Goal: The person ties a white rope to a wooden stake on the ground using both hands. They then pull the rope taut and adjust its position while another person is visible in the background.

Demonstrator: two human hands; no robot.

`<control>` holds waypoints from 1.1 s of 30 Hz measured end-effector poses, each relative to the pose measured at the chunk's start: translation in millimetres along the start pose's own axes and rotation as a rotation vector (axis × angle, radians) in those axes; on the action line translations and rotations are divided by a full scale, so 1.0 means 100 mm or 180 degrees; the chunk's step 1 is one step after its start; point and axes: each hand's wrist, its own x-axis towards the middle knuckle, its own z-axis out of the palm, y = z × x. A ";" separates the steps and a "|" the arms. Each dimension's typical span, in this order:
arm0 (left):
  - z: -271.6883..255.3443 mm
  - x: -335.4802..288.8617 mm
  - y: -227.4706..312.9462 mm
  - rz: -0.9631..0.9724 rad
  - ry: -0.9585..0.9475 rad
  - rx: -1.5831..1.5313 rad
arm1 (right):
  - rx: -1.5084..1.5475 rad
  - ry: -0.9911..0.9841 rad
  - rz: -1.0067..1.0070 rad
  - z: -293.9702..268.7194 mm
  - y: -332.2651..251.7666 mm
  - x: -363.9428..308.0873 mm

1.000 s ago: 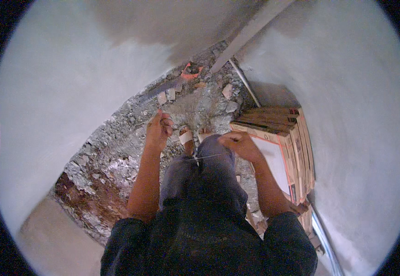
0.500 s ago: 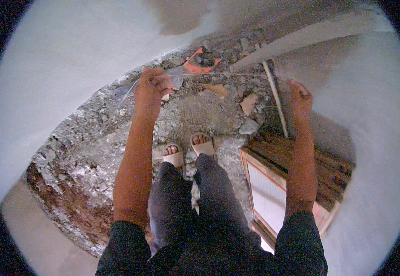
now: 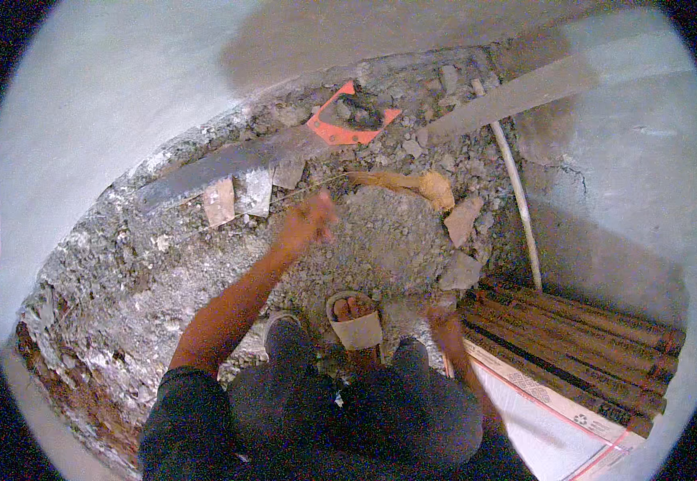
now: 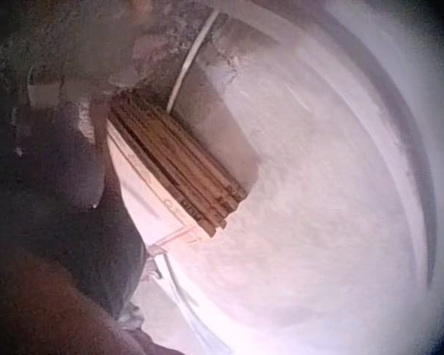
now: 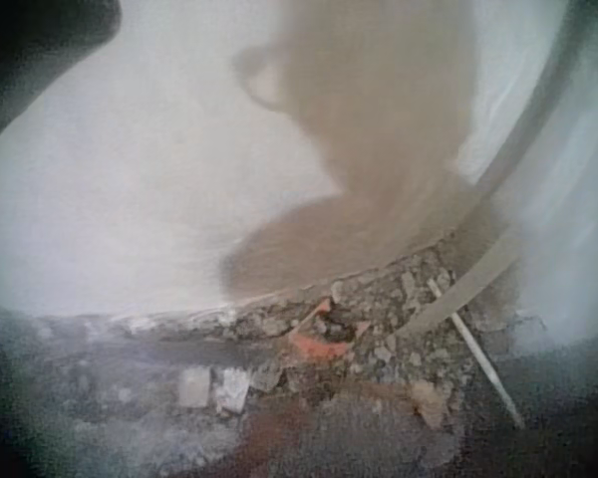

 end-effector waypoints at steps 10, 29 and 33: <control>1.08 -0.41 -0.48 0.0118 -0.1208 0.0385 | 0.0693 0.0029 0.0534 -0.45 -0.68 -0.78; 0.52 -0.38 -0.50 0.0998 -0.0139 0.1636 | -0.0099 0.0851 -0.1424 -0.53 -2.00 2.10; 0.43 -0.07 -0.33 0.1109 0.0468 0.0899 | 0.0535 0.0649 -0.1935 -0.66 -2.07 2.06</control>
